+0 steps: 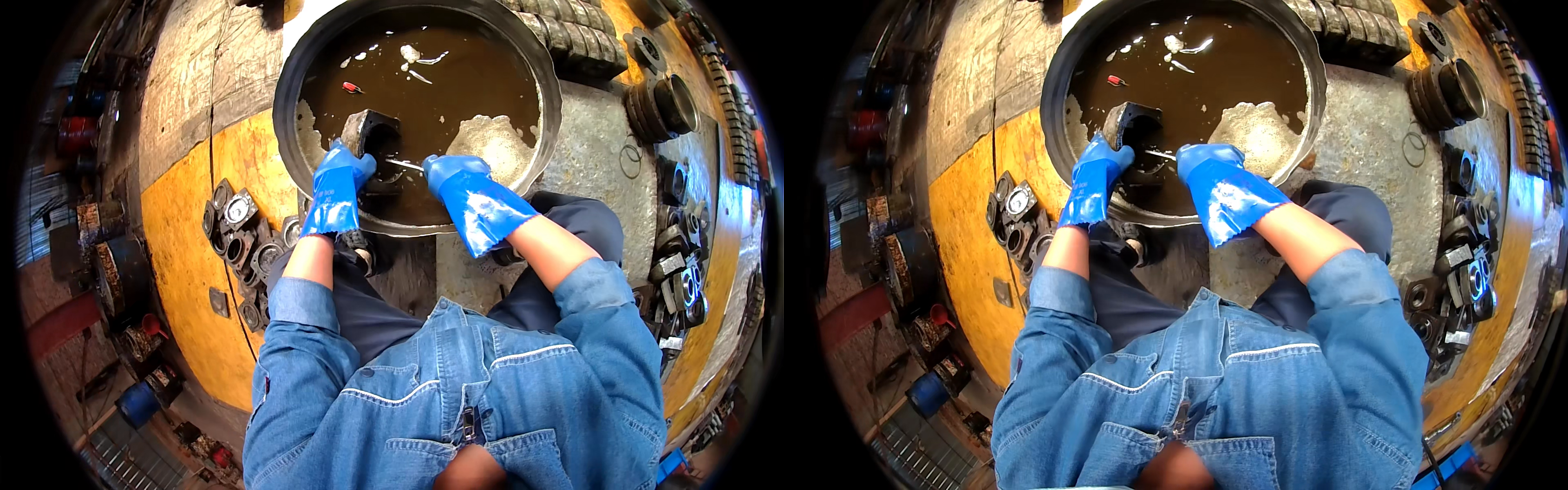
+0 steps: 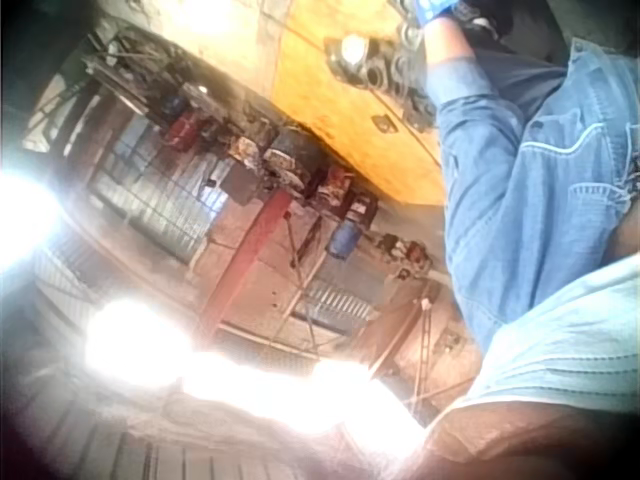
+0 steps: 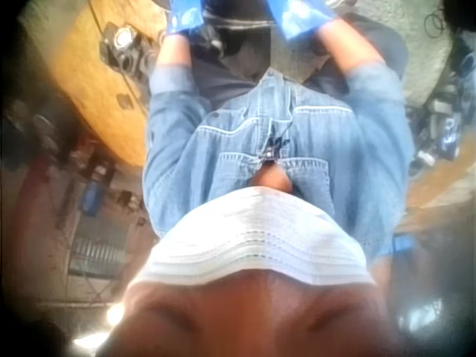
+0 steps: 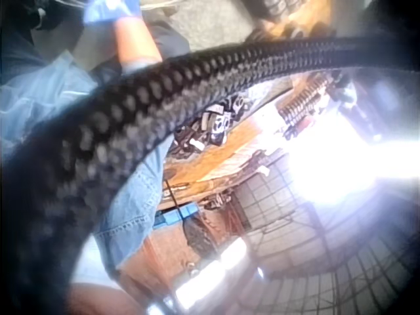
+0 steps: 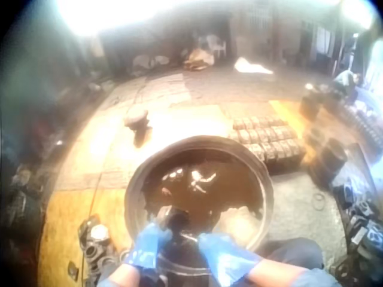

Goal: The person, wearing blue gloves, cleans metal components by dipping them in a tub of dark liquid and scrubbing them with a small brush.

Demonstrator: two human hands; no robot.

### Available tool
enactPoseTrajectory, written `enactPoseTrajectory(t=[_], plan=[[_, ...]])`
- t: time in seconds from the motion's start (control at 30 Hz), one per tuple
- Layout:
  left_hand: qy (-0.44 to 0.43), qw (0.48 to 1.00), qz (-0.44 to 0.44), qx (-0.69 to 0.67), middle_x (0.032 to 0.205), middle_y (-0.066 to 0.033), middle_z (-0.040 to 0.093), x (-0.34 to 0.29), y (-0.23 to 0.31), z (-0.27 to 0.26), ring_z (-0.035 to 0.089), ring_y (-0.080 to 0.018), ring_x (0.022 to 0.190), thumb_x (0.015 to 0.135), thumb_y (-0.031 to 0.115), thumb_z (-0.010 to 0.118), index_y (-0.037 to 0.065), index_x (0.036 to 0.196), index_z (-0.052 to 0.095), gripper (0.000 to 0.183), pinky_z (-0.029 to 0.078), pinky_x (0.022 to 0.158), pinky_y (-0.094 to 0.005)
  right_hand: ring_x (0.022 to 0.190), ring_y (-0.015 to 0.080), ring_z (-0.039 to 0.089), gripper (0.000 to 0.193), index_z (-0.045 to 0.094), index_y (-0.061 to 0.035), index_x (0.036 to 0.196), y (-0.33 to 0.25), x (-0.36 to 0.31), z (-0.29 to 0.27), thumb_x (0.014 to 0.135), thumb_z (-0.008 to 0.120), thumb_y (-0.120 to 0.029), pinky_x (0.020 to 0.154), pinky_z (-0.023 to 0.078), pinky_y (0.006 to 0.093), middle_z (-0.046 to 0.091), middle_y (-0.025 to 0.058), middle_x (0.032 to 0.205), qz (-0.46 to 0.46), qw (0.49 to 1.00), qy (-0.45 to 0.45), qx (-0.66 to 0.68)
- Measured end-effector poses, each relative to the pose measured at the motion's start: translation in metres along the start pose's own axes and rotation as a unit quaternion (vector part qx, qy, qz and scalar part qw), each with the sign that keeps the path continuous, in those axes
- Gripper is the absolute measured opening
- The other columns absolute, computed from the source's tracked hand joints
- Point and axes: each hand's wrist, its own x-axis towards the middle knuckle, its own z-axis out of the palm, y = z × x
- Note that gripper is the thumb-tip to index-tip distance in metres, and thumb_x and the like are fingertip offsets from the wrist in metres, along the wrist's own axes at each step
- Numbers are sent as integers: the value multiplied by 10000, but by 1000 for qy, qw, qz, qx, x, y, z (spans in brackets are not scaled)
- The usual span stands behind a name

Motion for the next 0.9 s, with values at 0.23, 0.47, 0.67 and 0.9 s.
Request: enactPoseTrajectory(t=[0.23,0.47,0.67,0.9], plan=[[4,1000,2,-25,1341,-280,684,2,0,3,635,-453,1285,807,391,683,5,1370,632,685,489,1103,-476,1205,341,730,336,760,-97,1286,6,15,9,989,609,-142,929,603,540,744,135,1326,57,996,-68,3],[-2,1000,-1,-21,1339,-320,671,-3,-6,-1,649,-454,1270,814,369,702,-51,1399,588,730,516,1087,-484,1196,352,732,319,764,-81,1262,0,0,-16,984,626,-157,955,603,507,755,145,1295,12,996,-86,16],[14,1000,3,-19,1334,-328,667,-1,-4,3,639,-467,1269,818,400,689,-65,1349,626,708,506,1082,-485,1212,347,720,331,737,-96,1286,10,13,5,999,580,-149,966,597,506,748,144,1305,-12,997,-66,-45],[23,998,26,-60,1216,-327,714,-11,-6,-2,691,-478,1157,827,372,692,-75,1237,695,607,556,984,-491,1018,305,784,257,779,-129,1154,36,-74,19,1007,579,-195,772,615,526,800,98,1123,-43,975,106,-189]])
